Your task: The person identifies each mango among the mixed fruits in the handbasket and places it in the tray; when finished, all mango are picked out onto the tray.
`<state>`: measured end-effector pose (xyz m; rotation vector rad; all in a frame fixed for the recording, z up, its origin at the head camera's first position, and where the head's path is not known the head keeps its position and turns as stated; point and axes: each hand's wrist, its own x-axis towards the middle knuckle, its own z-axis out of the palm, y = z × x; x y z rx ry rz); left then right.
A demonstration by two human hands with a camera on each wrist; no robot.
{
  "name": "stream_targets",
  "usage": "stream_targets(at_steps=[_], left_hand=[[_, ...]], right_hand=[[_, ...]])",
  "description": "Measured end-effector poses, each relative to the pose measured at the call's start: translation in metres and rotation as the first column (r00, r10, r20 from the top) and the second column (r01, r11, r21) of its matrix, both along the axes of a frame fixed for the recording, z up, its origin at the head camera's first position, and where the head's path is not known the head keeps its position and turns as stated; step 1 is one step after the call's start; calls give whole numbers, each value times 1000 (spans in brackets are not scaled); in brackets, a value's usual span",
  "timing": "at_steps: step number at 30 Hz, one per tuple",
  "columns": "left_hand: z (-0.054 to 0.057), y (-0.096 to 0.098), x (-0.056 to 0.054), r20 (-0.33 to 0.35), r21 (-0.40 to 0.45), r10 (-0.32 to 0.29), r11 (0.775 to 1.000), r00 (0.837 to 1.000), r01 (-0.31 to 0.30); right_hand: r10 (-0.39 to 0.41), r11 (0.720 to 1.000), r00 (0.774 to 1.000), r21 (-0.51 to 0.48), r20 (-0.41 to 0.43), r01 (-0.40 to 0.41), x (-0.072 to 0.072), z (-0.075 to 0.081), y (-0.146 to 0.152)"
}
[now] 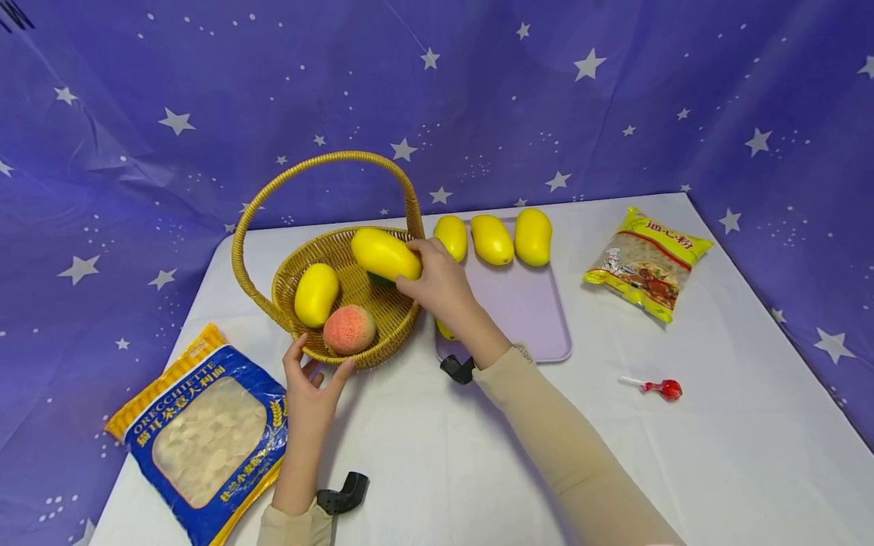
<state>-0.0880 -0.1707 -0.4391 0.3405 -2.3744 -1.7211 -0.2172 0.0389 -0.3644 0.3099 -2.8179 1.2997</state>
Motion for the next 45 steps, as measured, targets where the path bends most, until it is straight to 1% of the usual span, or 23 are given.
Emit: stream_targets(at_steps=[3,5,6,8,13,15,17,20,24,30,34,42,45], left_hand=[[15,6,4,5,1,-6,1000,1000,6],[21,9,6,4,2,-11,1000,1000,11],[21,9,6,4,0,-13,1000,1000,13],[16,7,5,4,-1,-12,1000,1000,12],[-7,-3,-1,-10,1,-2,1000,1000,2],[-12,-4,-3,-21,-1,-1,1000,1000,1],[-14,-4,-3,-30,-2,1,1000,1000,-2],[-15,-4,-3,-30,-5,1,1000,1000,-1],[-15,-4,-3,-12,-4,1,1000,1000,-1],[-14,-5,-3,1,-11,6,1000,1000,-6],[-14,-5,-2,-11,-20,13,1000,1000,-13],[-12,-4,-2,-19,-18,-1,1000,1000,1],[-12,-4,-2,-25,-14,-4,1000,1000,3]], right_hand=[[-13,1000,1000,-19,-1,13,7,1,10],[-27,999,1000,-25,-12,27,11,1,17],[-34,999,999,-29,-20,34,13,1,20],[-51,998,998,-43,-37,49,18,0,28],[-89,993,995,-83,-39,86,28,-2,46],[-108,990,994,-94,-34,105,31,-3,55],[-132,987,990,-101,-41,128,33,-4,63],[-174,980,983,-106,-50,168,36,-6,78],[-224,970,973,-106,-55,217,40,-11,98],[-263,962,964,-78,-31,260,49,-28,120],[-260,965,966,-44,1,260,54,-39,126],[-279,960,960,47,24,277,58,-51,130],[-285,957,958,65,34,282,58,-55,131]])
